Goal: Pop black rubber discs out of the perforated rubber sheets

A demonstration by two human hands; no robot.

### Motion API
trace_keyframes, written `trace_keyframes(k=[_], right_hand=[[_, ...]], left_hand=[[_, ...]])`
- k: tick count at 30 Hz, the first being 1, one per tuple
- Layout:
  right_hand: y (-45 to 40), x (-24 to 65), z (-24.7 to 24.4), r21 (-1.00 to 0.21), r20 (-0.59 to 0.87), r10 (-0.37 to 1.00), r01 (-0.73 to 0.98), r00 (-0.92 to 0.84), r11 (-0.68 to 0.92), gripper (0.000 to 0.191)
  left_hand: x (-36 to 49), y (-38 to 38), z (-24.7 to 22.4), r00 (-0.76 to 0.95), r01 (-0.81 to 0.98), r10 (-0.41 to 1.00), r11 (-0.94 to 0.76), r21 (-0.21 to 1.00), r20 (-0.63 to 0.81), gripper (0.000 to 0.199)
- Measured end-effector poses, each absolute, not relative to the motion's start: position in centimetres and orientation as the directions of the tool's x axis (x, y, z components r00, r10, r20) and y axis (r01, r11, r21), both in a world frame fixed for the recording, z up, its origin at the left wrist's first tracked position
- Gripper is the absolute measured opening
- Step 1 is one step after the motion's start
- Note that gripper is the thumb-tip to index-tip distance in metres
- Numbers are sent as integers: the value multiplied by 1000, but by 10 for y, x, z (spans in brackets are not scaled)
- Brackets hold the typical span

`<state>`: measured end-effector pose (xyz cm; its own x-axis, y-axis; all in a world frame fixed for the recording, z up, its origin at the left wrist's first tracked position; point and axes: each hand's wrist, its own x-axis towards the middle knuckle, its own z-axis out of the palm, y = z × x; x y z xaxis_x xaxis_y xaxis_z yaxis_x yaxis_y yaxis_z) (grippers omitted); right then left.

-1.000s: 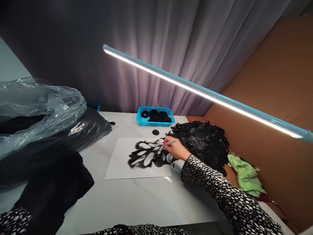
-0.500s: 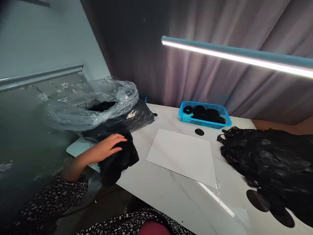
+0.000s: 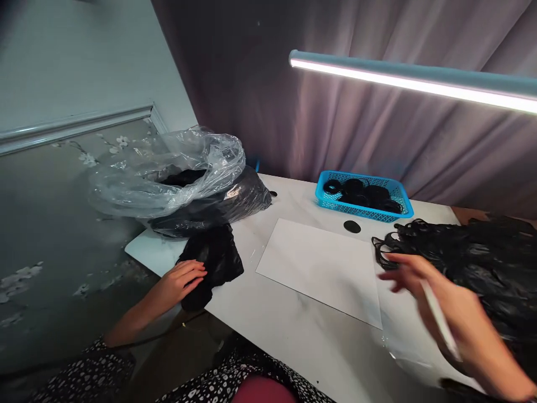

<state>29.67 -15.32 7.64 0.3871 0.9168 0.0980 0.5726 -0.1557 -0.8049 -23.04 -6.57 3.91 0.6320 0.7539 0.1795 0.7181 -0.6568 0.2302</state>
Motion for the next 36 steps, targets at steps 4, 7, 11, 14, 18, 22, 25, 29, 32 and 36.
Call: trace_keyframes(k=[4, 7, 11, 14, 18, 22, 25, 29, 32, 36], right_hand=[[-108, 186, 63, -917, 73, 988, 380, -134, 119, 42], [-72, 93, 59, -845, 308, 876, 316, -370, 431, 59], [-23, 28, 55, -878, 314, 919, 295, -239, 377, 22], [-7, 50, 51, -993, 119, 989, 15, 86, 119, 11], [-45, 142, 36, -950, -185, 916, -302, 357, -74, 14], [-129, 232, 20, -948, -308, 821, -221, 480, -227, 37], [-173, 274, 20, -955, -148, 733, 98, 664, -281, 49], [-165, 276, 23, -789, 214, 838, 594, 503, -155, 35], [-123, 241, 13, -638, 345, 925, 762, 160, 106, 34], [-70, 210, 3, -476, 313, 947, 875, 75, 88, 23]], left_hand=[[-203, -62, 60, 568, 746, 778, -625, 230, 268, 23], [-169, -48, 92, 617, 711, 730, -677, 190, 294, 23], [-137, -36, 118, 547, 695, 695, -687, 210, 466, 23], [-142, -40, 105, 453, 719, 739, -634, 285, 499, 64], [-180, -44, 49, 452, 802, 828, -540, 254, 332, 71], [-195, -31, -5, 524, 777, 818, -574, 260, 240, 45], [-172, -15, -12, 543, 764, 792, -604, 228, 280, 46], [-133, 7, 9, 481, 856, 842, -511, 74, 245, 36], [-120, 18, 21, 479, 861, 864, -497, 107, 155, 16], [-117, 26, 24, 480, 813, 864, -503, 292, 151, 9]])
